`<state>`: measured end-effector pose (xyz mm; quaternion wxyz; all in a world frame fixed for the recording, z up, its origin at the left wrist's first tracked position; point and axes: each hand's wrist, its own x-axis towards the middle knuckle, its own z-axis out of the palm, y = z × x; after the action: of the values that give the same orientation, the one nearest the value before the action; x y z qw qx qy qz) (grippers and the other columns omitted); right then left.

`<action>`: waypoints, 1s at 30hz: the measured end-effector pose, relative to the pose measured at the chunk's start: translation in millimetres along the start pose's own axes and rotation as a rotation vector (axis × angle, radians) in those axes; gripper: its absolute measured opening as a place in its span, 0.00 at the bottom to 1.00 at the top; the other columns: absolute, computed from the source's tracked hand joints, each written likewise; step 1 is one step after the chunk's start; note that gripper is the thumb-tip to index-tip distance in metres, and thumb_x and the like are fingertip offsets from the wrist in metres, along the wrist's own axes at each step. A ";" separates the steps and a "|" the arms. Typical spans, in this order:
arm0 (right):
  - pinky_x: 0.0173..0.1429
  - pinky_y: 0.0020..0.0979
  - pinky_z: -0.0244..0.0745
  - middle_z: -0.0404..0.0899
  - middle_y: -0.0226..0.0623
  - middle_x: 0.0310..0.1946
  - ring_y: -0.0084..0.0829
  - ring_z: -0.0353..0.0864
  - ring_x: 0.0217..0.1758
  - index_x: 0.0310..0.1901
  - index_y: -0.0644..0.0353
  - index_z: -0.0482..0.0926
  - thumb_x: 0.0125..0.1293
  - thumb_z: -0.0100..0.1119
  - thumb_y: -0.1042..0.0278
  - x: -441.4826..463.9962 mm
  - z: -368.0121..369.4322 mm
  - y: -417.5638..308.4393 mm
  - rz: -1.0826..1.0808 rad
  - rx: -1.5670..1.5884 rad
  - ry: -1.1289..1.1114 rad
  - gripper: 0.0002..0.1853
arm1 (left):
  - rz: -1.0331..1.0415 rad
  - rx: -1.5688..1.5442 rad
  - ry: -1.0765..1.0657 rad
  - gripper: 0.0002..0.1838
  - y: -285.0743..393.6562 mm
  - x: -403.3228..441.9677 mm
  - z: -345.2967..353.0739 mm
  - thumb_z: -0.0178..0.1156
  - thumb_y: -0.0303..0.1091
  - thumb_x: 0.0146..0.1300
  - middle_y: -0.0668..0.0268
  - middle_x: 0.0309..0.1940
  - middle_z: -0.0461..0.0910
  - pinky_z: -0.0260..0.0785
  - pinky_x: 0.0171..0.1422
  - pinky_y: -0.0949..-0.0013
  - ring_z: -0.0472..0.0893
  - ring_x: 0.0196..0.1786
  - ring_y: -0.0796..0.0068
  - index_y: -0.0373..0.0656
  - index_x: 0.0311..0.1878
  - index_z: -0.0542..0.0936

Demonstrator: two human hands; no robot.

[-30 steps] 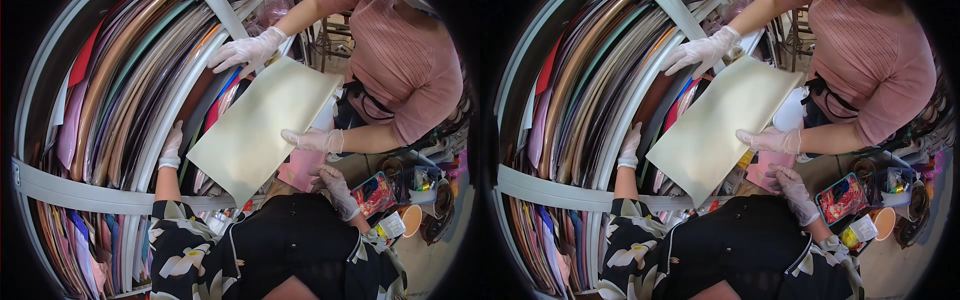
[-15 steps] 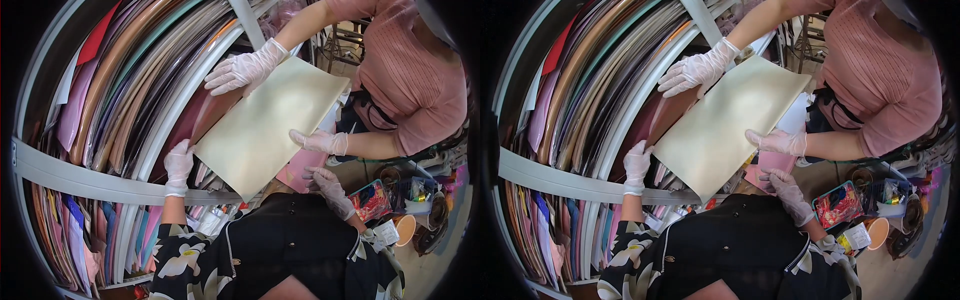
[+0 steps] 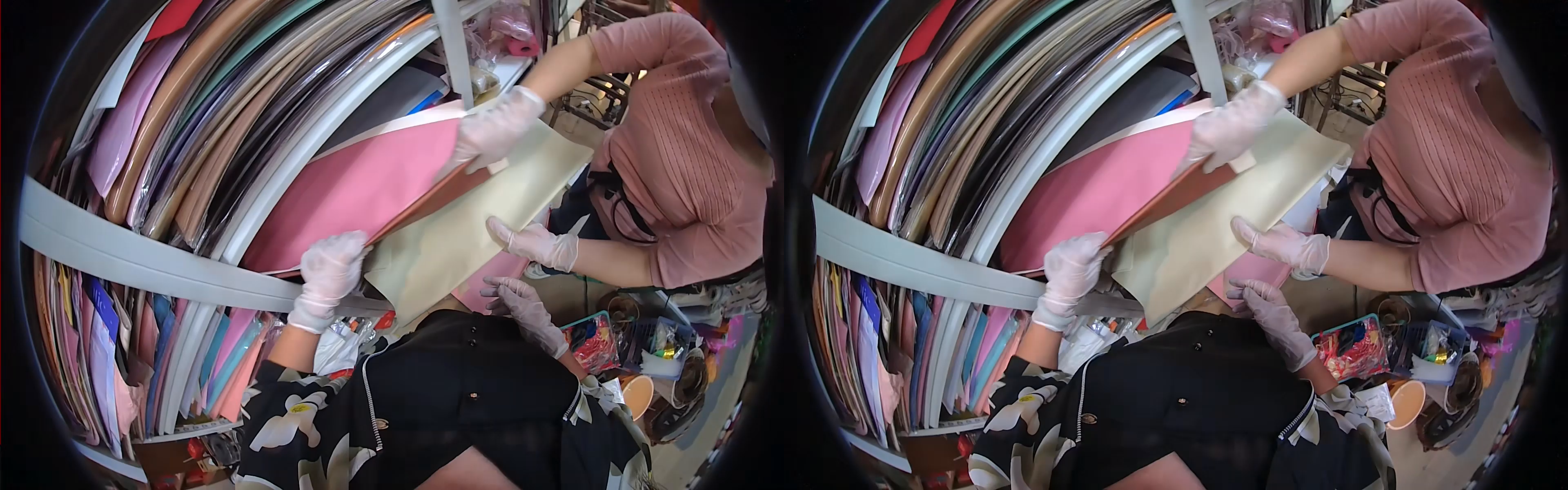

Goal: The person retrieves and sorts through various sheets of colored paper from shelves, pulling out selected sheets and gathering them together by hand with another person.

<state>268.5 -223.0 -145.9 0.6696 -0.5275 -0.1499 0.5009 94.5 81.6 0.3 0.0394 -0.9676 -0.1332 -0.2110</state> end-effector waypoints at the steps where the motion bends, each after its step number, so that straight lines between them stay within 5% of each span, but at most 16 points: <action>1: 0.50 0.28 0.83 0.83 0.36 0.49 0.24 0.85 0.42 0.63 0.62 0.74 0.78 0.50 0.60 2.0 -0.1 2.7 -0.006 0.001 -0.019 0.19 | 0.036 -0.026 0.054 0.04 14.2 8.6 -1.6 0.62 0.35 0.57 0.65 0.27 0.80 0.73 0.31 0.57 0.82 0.30 0.62 0.51 0.34 0.77; 7: 0.47 0.22 0.78 0.84 0.30 0.47 0.18 0.81 0.40 0.64 0.62 0.74 0.77 0.50 0.64 9.9 7.5 -3.3 0.064 -0.009 -0.062 0.19 | 0.104 -0.160 0.065 0.04 90.8 56.3 20.6 0.59 0.30 0.54 0.65 0.20 0.75 0.71 0.28 0.60 0.79 0.25 0.63 0.49 0.29 0.72; 13: 0.47 0.23 0.78 0.84 0.31 0.47 0.19 0.81 0.39 0.64 0.60 0.75 0.77 0.51 0.62 11.7 -0.8 -6.1 0.100 -0.003 -0.031 0.19 | 0.188 -0.321 -0.117 0.15 130.1 59.9 39.2 0.62 0.34 0.57 0.59 0.35 0.81 0.74 0.34 0.57 0.83 0.34 0.59 0.42 0.48 0.80; 14: 0.47 0.23 0.78 0.84 0.31 0.47 0.19 0.81 0.39 0.64 0.59 0.75 0.77 0.51 0.61 11.6 -4.5 -4.1 0.101 0.012 -0.021 0.19 | 0.167 -0.438 -0.265 0.26 125.5 56.0 38.5 0.63 0.42 0.60 0.54 0.48 0.81 0.76 0.47 0.59 0.84 0.46 0.57 0.40 0.60 0.76; 18: 0.46 0.23 0.78 0.84 0.33 0.46 0.19 0.81 0.39 0.63 0.61 0.75 0.76 0.52 0.60 10.8 -11.8 -4.5 0.109 0.022 0.012 0.19 | -0.045 -0.620 -0.493 0.35 91.8 50.3 18.4 0.63 0.58 0.62 0.56 0.63 0.77 0.67 0.68 0.65 0.77 0.64 0.60 0.46 0.67 0.74; 24: 0.46 0.23 0.78 0.83 0.33 0.46 0.19 0.80 0.39 0.62 0.61 0.76 0.76 0.53 0.60 14.5 -12.9 -3.3 0.126 0.005 -0.004 0.19 | -0.347 -0.243 0.076 0.22 -23.8 81.9 32.9 0.64 0.47 0.62 0.63 0.56 0.82 0.71 0.64 0.62 0.80 0.59 0.63 0.52 0.58 0.82; 30: 0.45 0.23 0.77 0.83 0.33 0.45 0.19 0.79 0.37 0.61 0.62 0.76 0.76 0.52 0.60 17.8 -4.5 -7.4 0.117 -0.048 -0.020 0.19 | -0.469 0.050 -0.420 0.32 -106.2 111.0 55.8 0.60 0.46 0.64 0.64 0.73 0.65 0.54 0.79 0.65 0.63 0.75 0.66 0.51 0.71 0.69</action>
<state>283.7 -210.3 -147.2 0.6247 -0.5463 -0.1377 0.5407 184.8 217.8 -1.8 -0.0150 -0.9316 -0.3632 -0.0066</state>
